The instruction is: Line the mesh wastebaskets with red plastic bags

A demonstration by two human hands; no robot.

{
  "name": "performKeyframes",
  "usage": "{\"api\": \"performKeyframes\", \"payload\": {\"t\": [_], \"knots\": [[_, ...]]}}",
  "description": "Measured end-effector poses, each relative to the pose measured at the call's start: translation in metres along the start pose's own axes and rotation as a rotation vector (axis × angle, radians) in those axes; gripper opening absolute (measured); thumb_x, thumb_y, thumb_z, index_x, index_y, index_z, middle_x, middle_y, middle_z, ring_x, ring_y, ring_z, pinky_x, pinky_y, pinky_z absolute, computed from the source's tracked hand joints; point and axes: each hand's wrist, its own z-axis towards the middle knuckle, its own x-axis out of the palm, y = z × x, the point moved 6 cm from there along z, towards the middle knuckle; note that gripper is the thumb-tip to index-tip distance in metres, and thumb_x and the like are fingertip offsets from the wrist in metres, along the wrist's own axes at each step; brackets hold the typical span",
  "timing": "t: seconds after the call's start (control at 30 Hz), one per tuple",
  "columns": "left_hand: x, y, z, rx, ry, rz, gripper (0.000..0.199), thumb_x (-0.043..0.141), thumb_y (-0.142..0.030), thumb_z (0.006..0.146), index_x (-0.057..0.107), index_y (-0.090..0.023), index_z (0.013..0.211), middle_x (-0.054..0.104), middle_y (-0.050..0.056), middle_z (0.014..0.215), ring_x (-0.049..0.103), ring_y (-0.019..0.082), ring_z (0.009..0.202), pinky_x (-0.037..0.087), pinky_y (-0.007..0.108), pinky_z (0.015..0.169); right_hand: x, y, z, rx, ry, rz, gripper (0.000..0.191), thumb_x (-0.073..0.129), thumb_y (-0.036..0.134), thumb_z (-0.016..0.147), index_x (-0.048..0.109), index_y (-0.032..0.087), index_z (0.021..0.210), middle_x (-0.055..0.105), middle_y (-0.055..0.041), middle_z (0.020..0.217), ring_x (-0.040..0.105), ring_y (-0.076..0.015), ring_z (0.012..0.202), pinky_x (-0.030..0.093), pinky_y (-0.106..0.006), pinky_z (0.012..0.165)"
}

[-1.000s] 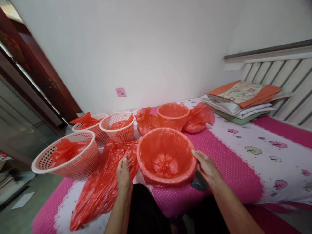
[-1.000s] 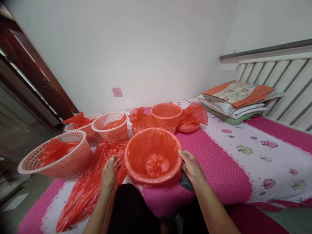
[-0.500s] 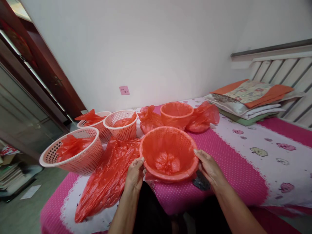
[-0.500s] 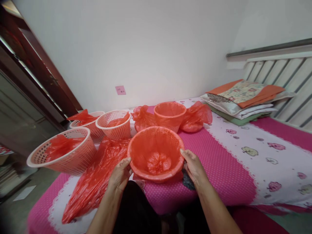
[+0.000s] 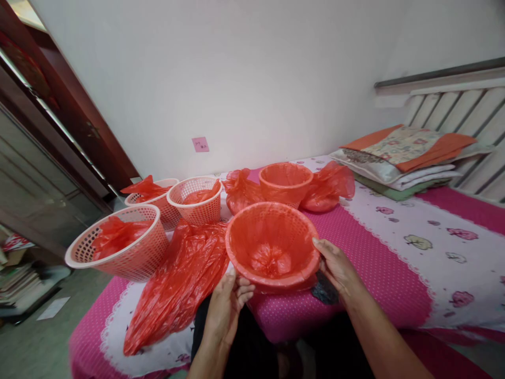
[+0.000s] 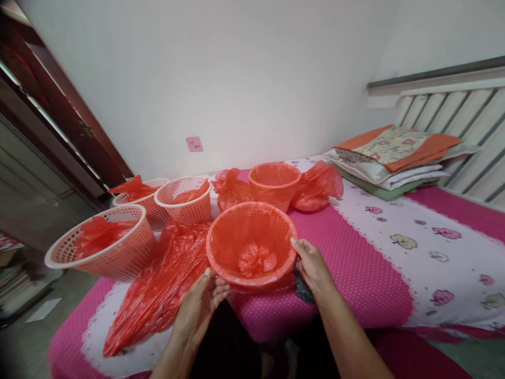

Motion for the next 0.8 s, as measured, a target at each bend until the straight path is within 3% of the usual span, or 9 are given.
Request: {"api": "performKeyframes", "payload": {"t": [0.13, 0.33, 0.57, 0.67, 0.8], "knots": [[0.014, 0.005, 0.001, -0.064, 0.02, -0.06, 0.043, 0.093, -0.046, 0.063, 0.064, -0.017, 0.075, 0.07, 0.002, 0.071, 0.07, 0.015, 0.066, 0.058, 0.026, 0.066, 0.0, 0.0, -0.001, -0.005, -0.002, -0.012, 0.042, 0.093, 0.049, 0.062, 0.061, 0.022, 0.067, 0.067, -0.0004, 0.065, 0.06, -0.0157, 0.055, 0.052, -0.032, 0.059], [0.023, 0.01, 0.008, -0.094, 0.062, -0.038, 0.046, 0.094, -0.042, 0.061, 0.07, -0.015, 0.09, 0.076, 0.005, 0.082, 0.072, 0.015, 0.067, 0.057, 0.024, 0.062, 0.0, 0.001, -0.001, -0.017, -0.011, -0.021, 0.047, 0.093, 0.051, 0.06, 0.057, 0.022, 0.065, 0.065, 0.0009, 0.064, 0.06, -0.0144, 0.057, 0.052, -0.03, 0.062], [0.022, 0.001, 0.011, -0.023, 0.006, -0.004, 0.046, 0.092, -0.039, 0.06, 0.065, -0.018, 0.09, 0.075, 0.001, 0.078, 0.072, 0.016, 0.065, 0.058, 0.027, 0.064, -0.024, 0.012, -0.007, -0.073, -0.126, -0.079, 0.052, 0.087, 0.064, 0.066, 0.056, 0.022, 0.067, 0.057, 0.004, 0.057, 0.048, -0.0093, 0.048, 0.036, -0.023, 0.044], [0.024, 0.0, 0.009, -0.017, 0.023, 0.017, 0.053, 0.094, -0.042, 0.056, 0.067, -0.018, 0.094, 0.075, 0.002, 0.082, 0.072, 0.017, 0.068, 0.058, 0.027, 0.065, -0.031, 0.005, -0.023, 0.006, -0.116, -0.024, 0.05, 0.089, 0.062, 0.065, 0.061, 0.02, 0.071, 0.064, 0.0006, 0.063, 0.057, -0.0114, 0.051, 0.041, -0.023, 0.045], [0.029, 0.0, 0.008, 0.013, 0.04, 0.035, 0.05, 0.092, -0.044, 0.057, 0.066, -0.018, 0.091, 0.074, 0.0, 0.078, 0.069, 0.014, 0.063, 0.054, 0.025, 0.062, -0.014, -0.011, -0.041, 0.145, 0.0, 0.045, 0.047, 0.088, 0.059, 0.069, 0.067, 0.019, 0.081, 0.071, -0.0043, 0.072, 0.069, -0.0173, 0.063, 0.055, -0.028, 0.057]]}}
